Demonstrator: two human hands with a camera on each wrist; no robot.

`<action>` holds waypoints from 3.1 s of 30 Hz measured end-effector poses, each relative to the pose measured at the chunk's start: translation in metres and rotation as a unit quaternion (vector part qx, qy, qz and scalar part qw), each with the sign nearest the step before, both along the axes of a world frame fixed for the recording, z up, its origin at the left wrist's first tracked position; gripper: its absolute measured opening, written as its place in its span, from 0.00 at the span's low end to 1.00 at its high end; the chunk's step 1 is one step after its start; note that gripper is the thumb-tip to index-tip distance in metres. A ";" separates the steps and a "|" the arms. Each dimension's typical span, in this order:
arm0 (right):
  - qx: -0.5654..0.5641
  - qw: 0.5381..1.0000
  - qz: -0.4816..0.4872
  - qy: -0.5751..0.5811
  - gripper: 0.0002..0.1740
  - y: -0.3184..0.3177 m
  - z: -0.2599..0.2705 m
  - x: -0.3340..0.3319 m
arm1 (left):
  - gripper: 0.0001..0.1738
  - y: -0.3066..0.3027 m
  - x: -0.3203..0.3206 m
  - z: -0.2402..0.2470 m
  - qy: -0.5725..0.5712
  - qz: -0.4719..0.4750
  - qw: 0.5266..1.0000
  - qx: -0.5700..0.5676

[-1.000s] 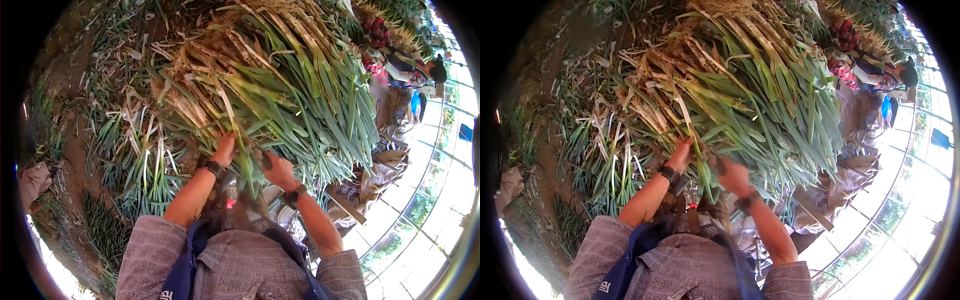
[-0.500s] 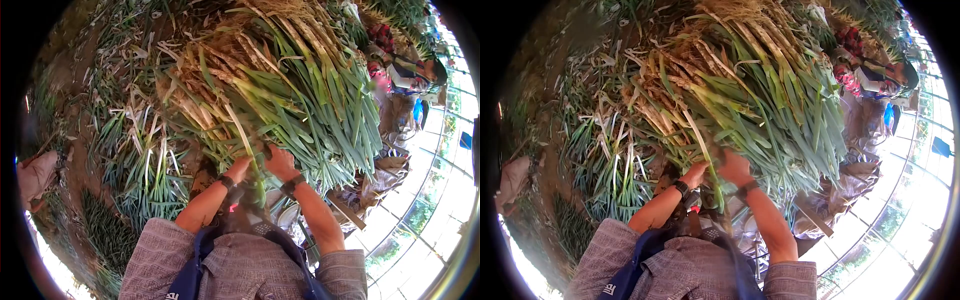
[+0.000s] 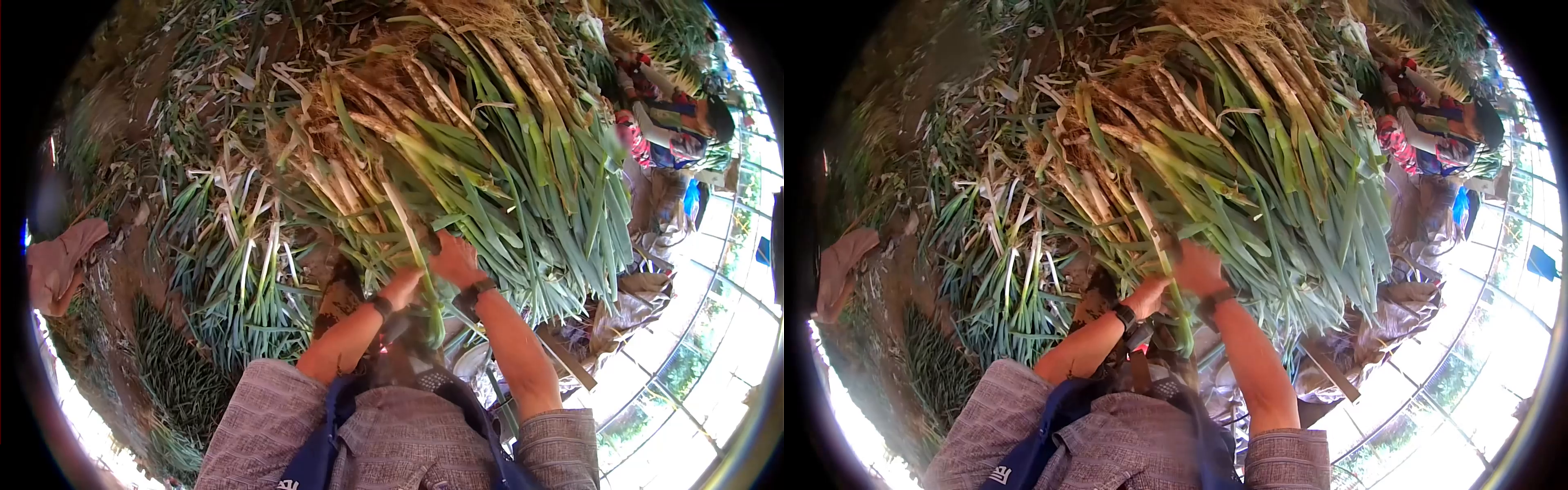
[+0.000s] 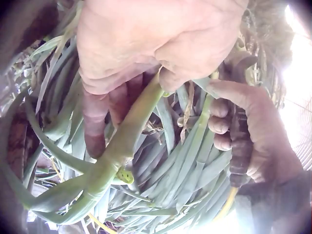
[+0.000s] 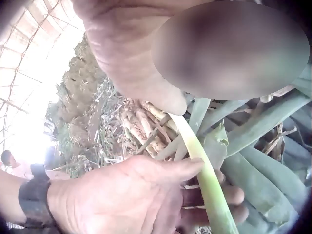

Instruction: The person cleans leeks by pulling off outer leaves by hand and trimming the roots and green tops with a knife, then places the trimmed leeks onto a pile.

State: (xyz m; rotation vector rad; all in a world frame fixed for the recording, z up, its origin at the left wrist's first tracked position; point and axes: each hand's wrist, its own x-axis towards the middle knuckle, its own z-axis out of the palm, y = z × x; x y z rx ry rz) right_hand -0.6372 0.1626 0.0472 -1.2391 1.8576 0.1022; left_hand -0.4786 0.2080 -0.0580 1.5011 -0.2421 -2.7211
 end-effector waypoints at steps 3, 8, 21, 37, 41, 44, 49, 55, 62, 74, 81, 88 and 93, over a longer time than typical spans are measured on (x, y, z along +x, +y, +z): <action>-0.057 0.998 -0.004 0.007 0.26 -0.002 -0.007 0.000 | 0.13 0.004 0.002 -0.004 0.003 0.014 1.000 0.008; -0.005 0.998 0.061 -0.015 0.30 -0.004 -0.016 -0.007 | 0.14 0.011 0.009 -0.011 0.003 0.023 0.999 0.029; -0.015 0.998 0.060 0.011 0.26 -0.006 -0.019 0.005 | 0.16 0.016 0.012 0.001 -0.010 0.005 0.999 0.045; -0.019 0.999 -0.023 0.030 0.20 -0.044 0.060 -0.068 | 0.15 -0.108 0.038 0.067 -0.064 0.335 0.940 0.002; -0.071 0.996 -0.021 0.046 0.20 -0.070 0.088 -0.099 | 0.14 -0.163 0.018 0.059 -0.039 0.328 0.943 -0.036; -0.059 0.995 -0.011 0.084 0.20 -0.080 0.090 -0.137 | 0.13 -0.186 0.002 0.056 -0.069 0.270 0.959 -0.057; 0.089 0.995 0.035 0.021 0.20 -0.065 0.106 -0.154 | 0.15 -0.195 -0.014 0.041 -0.112 0.230 0.957 -0.137; 0.091 0.994 -0.016 -0.050 0.21 -0.033 0.090 -0.155 | 0.19 -0.208 -0.032 0.026 -0.164 0.228 0.945 -0.171; 0.084 0.986 -0.054 -0.130 0.19 -0.019 0.092 -0.144 | 0.17 -0.214 -0.069 0.007 -0.178 0.204 0.939 -0.214; 0.144 0.972 0.035 -0.180 0.28 0.054 0.102 -0.129 | 0.09 -0.221 0.032 0.098 0.091 0.341 0.919 -0.178; 0.077 0.976 -0.118 -0.167 0.22 0.126 0.087 -0.100 | 0.10 -0.209 0.031 0.097 0.035 0.164 0.973 -0.160; 0.004 0.991 -0.128 -0.038 0.21 0.132 0.123 -0.083 | 0.13 -0.170 0.012 0.079 -0.184 -0.033 0.963 -0.196; -0.037 0.996 -0.045 -0.060 0.20 0.136 0.113 -0.058 | 0.19 -0.166 0.006 0.070 -0.189 -0.039 0.957 -0.219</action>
